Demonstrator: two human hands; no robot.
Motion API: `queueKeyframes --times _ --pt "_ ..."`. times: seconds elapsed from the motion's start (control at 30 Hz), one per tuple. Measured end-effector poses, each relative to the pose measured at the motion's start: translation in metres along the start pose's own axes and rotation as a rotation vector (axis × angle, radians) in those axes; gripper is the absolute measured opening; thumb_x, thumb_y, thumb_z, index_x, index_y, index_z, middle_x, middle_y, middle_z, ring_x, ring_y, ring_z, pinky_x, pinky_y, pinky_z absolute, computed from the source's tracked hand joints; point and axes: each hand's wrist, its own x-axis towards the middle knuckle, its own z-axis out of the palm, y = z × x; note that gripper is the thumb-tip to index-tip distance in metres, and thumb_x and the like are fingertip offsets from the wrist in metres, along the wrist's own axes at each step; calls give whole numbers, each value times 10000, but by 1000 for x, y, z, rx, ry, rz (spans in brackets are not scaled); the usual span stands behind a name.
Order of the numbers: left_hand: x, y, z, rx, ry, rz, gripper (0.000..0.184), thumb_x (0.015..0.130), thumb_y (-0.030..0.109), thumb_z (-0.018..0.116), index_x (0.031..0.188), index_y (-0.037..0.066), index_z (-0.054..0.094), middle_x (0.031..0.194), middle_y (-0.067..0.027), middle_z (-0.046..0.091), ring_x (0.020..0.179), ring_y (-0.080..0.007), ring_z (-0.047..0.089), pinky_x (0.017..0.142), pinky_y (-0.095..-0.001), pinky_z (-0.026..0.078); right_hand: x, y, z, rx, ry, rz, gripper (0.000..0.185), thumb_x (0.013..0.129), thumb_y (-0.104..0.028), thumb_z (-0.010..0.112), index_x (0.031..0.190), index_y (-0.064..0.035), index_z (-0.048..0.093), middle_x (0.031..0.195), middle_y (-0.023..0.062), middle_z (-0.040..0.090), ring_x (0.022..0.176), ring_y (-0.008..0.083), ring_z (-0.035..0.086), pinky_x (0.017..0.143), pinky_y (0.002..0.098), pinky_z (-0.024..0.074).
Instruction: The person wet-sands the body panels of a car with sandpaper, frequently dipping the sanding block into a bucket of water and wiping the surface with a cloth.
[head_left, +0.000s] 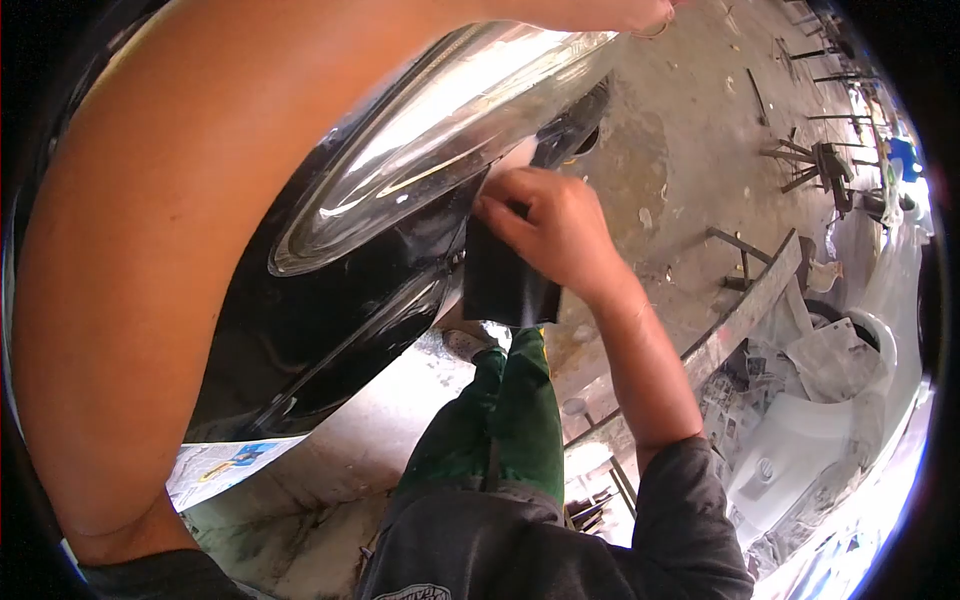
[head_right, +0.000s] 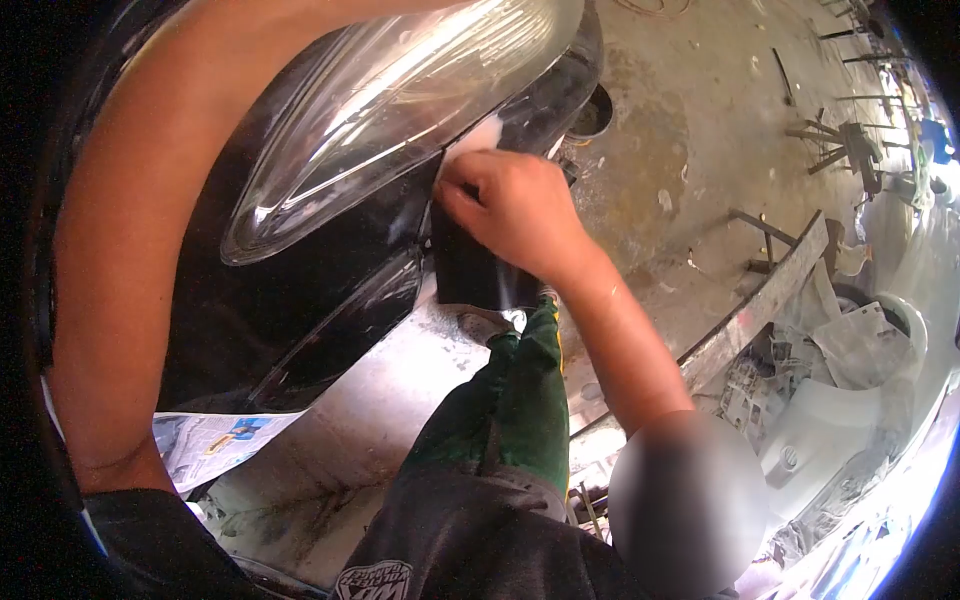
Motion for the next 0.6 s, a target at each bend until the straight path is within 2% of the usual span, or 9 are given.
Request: queueKeyframes --times 0.1,0.2,0.23,0.37,0.47,0.5,0.6 --pt "10 0 10 125 7 -65 203 938 117 537 950 0 702 875 -195 728 797 -299 702 767 -441 558 16 5 -17 -43 55 -21 149 892 -230 718 891 -80 710 851 150 696 803 382 685 689 469 540" --pt "16 11 5 160 -79 -195 204 936 119 540 952 -1 704 885 -190 732 802 -297 704 777 -445 559 17 0 -18 -37 10 93 120 909 -161 726 951 -49 735 867 155 709 782 294 704 711 372 543" --pt "16 17 1 141 -101 -237 205 935 120 542 955 0 706 885 -190 733 805 -298 705 781 -447 560 11 1 -12 -17 34 53 132 916 -174 724 966 -53 740 855 156 707 772 300 701 697 367 539" --pt "17 5 8 173 -60 -178 208 938 128 553 971 -2 711 892 -193 736 819 -307 710 797 -452 563 2 4 -5 -37 -38 -58 138 908 -172 740 983 -57 745 837 148 702 743 277 693 690 357 538" --pt "17 6 10 202 -33 -177 206 943 139 565 975 0 714 892 -194 738 827 -309 714 803 -451 565 23 4 -24 -11 11 109 127 896 -179 757 948 -65 735 838 149 699 744 307 687 694 372 541" --pt "16 8 10 204 -30 -189 206 944 143 570 976 1 716 891 -194 739 831 -310 715 805 -452 565 19 11 -17 66 28 95 134 898 -187 758 938 -61 735 824 154 695 727 308 682 680 374 533" --pt "18 11 8 184 -17 -210 208 940 160 587 975 4 721 893 -195 742 842 -322 719 809 -456 563 1 2 -2 -13 -51 4 146 904 -181 753 958 -46 744 805 158 690 704 265 680 669 362 523"
